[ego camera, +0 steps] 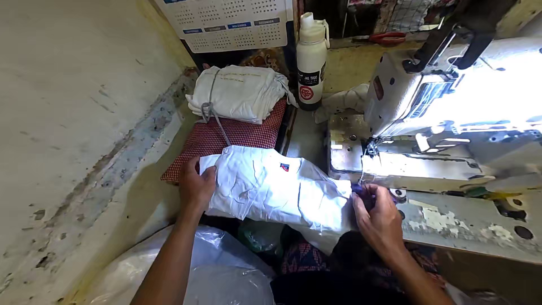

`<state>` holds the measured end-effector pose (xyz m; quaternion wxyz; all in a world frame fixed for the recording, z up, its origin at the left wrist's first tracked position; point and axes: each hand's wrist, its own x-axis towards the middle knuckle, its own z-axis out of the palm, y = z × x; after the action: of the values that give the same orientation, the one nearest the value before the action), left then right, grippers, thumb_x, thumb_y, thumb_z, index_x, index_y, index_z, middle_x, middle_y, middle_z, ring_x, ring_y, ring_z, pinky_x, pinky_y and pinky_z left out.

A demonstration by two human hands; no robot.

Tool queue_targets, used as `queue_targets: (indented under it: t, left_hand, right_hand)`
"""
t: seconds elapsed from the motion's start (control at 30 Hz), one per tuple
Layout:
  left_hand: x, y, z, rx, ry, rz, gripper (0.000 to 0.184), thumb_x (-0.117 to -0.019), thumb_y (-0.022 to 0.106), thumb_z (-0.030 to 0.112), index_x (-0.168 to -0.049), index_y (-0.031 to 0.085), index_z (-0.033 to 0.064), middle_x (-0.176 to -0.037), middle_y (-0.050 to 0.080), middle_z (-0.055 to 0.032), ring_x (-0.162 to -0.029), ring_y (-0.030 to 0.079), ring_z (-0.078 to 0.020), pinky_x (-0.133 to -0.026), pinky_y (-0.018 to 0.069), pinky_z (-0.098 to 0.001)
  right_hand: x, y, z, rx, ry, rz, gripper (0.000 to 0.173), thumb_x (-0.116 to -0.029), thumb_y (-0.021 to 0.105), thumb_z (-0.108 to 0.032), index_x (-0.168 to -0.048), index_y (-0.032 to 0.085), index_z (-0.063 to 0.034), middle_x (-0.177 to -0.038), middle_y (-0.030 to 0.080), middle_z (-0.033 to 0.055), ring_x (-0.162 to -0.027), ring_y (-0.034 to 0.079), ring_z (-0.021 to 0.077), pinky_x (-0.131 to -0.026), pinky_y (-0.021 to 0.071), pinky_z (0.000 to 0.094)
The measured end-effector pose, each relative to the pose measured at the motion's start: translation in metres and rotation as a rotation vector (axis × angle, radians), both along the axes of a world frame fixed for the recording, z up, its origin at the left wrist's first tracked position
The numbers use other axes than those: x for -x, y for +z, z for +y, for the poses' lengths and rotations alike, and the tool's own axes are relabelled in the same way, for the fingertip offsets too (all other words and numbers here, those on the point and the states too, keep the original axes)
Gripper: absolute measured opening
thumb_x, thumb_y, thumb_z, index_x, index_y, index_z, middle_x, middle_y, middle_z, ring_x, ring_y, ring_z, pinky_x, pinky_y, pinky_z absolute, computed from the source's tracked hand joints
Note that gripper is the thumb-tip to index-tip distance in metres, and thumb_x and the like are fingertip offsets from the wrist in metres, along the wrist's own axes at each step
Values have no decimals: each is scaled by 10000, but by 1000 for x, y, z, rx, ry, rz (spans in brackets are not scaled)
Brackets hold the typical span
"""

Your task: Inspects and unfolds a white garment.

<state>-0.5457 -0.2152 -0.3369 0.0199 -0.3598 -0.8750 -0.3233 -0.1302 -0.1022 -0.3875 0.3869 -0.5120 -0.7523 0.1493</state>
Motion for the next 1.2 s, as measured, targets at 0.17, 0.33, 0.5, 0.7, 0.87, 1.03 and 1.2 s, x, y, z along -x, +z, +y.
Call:
queue_targets:
  t: [0.17,0.33,0.5,0.7,0.87,1.03,1.2]
  left_hand:
    - [-37,-12,-6,-150,-210,261,402,-984,607,218,-1287,610,-46,-1257,601,-287,-1003,652,-393,-833,562,-525]
    - [-90,-33,-5,-59,-473,265,407,-939,683,372,-1160,713,32,-1136,697,-170,-935,703,-271,-804,603,-427]
    - [-94,-49,-2,-36,-383,267,253,-960,617,246,-1064,733,47,-1077,700,-153,-988,695,-288,-845,587,-438]
    - [-54,-10,-14,-294,-137,-674,178,-1043,539,179,-1044,624,23,-857,649,-42,-752,636,-115,-709,565,-329]
    - [-16,5,-25,-340,-106,-1116,202,-1071,478,159,-1145,634,54,-954,721,-68,-868,710,-138,-795,601,-322]
    - [-5,6,-29,-318,-295,-1086,215,-1032,488,182,-1085,675,89,-963,740,-43,-875,714,-114,-790,609,-309]
    - [-5,1,-20,-250,-240,-945,215,-1032,486,232,-1112,666,148,-944,733,43,-847,706,-42,-755,610,-263]
  right_hand:
    - [14,8,-27,-156,270,12,206,-931,622,-203,-1013,710,-36,-838,681,58,-641,631,129,-551,555,292]
    - [53,-3,-46,-70,367,-263,491,-873,693,-543,-1120,709,-119,-954,661,59,-702,672,188,-519,561,350]
    - [55,-8,-42,31,465,-238,188,-890,679,-305,-942,713,-128,-847,654,7,-679,658,138,-552,570,321]
    - [-3,10,-36,597,297,658,88,-922,683,-155,-975,654,-90,-738,642,-40,-558,575,48,-501,510,221]
    - [-33,15,-40,844,-46,813,192,-910,579,-63,-1077,672,-50,-777,666,-12,-519,546,48,-449,469,198]
    - [-34,18,-40,962,-78,897,164,-939,527,-38,-1028,665,-21,-646,629,20,-447,527,60,-392,439,193]
    - [-39,21,-37,1041,-65,951,152,-973,513,-38,-1023,645,19,-633,626,66,-468,546,85,-417,436,207]
